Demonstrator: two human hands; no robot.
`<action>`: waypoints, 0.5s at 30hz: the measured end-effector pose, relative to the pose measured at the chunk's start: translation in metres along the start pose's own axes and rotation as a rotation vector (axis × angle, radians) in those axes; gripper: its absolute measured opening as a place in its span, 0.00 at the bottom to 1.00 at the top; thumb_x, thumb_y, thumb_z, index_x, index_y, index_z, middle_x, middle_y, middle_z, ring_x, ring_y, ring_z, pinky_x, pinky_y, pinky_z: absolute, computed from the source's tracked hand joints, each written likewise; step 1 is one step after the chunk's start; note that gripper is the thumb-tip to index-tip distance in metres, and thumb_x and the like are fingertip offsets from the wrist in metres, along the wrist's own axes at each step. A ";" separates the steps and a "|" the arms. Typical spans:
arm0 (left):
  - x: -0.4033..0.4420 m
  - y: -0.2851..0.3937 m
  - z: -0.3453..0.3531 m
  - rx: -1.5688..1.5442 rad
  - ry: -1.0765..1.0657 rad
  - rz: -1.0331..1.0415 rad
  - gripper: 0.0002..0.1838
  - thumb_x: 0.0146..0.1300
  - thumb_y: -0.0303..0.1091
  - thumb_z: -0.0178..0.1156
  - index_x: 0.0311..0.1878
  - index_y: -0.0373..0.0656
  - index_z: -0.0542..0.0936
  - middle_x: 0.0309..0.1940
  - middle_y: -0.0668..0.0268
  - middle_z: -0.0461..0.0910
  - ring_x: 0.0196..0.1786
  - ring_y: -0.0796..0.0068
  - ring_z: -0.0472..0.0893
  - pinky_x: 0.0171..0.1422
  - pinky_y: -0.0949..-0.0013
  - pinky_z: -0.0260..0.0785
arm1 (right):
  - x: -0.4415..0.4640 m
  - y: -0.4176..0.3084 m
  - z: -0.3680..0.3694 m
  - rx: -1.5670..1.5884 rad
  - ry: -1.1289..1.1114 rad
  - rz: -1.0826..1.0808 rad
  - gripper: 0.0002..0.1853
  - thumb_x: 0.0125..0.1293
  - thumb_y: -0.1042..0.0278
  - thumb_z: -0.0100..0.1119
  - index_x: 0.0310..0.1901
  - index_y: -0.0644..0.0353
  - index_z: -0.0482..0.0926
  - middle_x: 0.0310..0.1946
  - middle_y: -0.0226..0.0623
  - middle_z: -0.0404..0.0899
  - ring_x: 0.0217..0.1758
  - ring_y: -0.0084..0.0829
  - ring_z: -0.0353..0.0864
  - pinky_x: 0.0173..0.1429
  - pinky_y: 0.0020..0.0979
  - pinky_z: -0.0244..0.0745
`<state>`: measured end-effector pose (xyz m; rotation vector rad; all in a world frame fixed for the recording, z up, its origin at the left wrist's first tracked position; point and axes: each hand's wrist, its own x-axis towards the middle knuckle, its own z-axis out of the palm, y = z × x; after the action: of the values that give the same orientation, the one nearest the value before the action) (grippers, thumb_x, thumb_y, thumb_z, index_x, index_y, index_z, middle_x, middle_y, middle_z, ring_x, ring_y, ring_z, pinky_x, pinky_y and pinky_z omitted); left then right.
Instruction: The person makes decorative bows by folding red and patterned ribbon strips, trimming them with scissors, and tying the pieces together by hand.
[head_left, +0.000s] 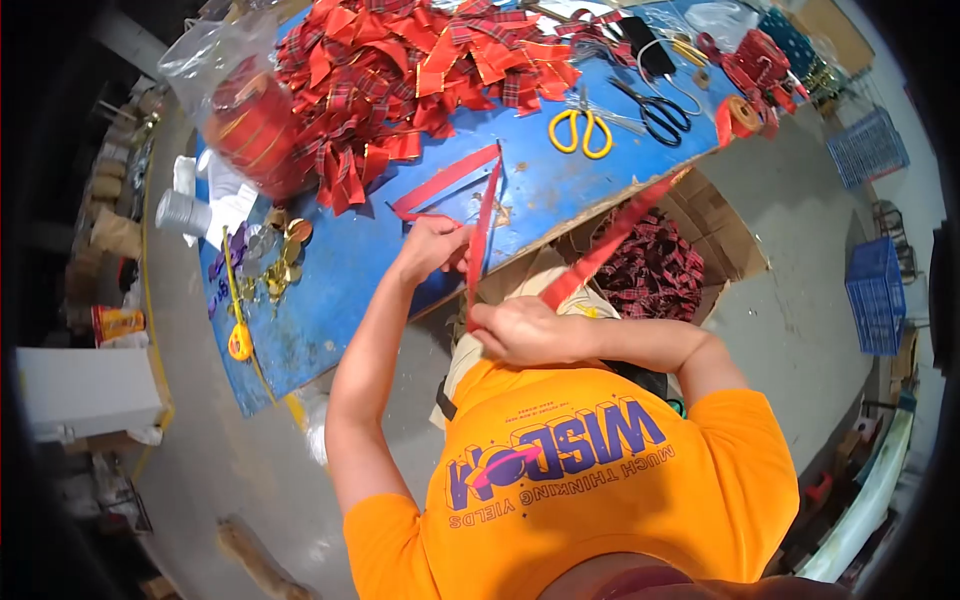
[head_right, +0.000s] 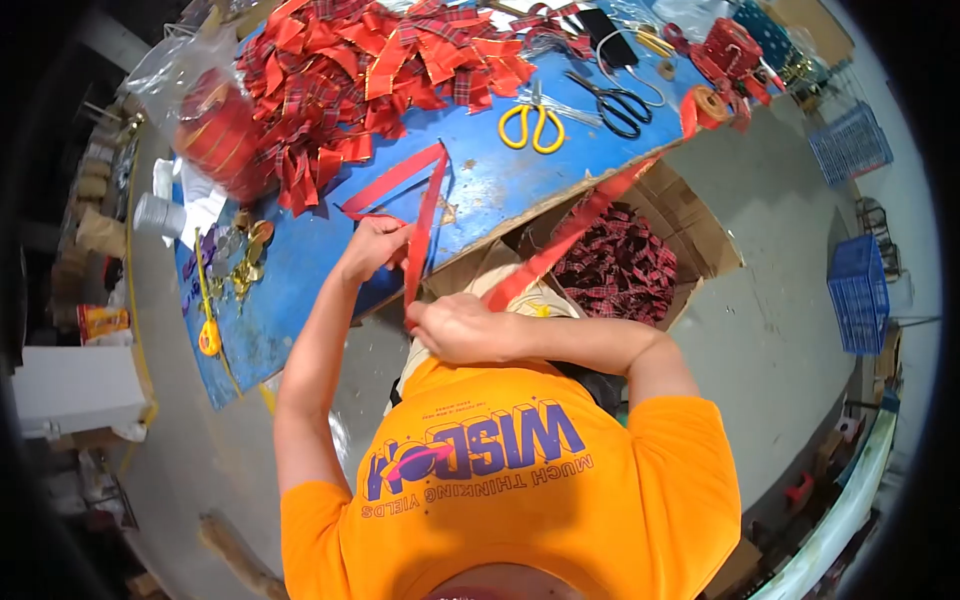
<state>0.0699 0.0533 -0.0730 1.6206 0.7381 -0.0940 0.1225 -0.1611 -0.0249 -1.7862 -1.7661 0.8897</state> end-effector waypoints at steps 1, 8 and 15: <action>0.003 0.004 0.012 -0.128 -0.002 0.007 0.15 0.66 0.40 0.64 0.31 0.37 0.83 0.24 0.62 0.84 0.23 0.75 0.83 0.25 0.74 0.72 | 0.002 -0.003 0.002 0.022 -0.010 -0.021 0.10 0.68 0.66 0.53 0.41 0.65 0.75 0.28 0.57 0.81 0.36 0.59 0.83 0.41 0.56 0.74; 0.054 0.021 0.044 -0.599 0.005 -0.179 0.15 0.73 0.41 0.54 0.48 0.39 0.82 0.35 0.58 0.86 0.29 0.70 0.86 0.30 0.70 0.78 | 0.016 0.019 0.041 0.004 0.054 -0.101 0.11 0.69 0.64 0.53 0.37 0.64 0.75 0.24 0.53 0.80 0.32 0.56 0.82 0.38 0.54 0.75; 0.105 0.024 0.052 -0.778 -0.047 -0.294 0.11 0.76 0.41 0.51 0.47 0.48 0.80 0.23 0.73 0.77 0.19 0.87 0.72 0.16 0.81 0.64 | 0.012 0.046 0.035 0.000 0.002 0.032 0.12 0.67 0.62 0.53 0.36 0.64 0.78 0.27 0.54 0.81 0.36 0.56 0.83 0.43 0.54 0.75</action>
<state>0.1828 0.0480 -0.1115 0.7653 0.8374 -0.0456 0.1281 -0.1557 -0.0840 -1.8199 -1.7403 0.9003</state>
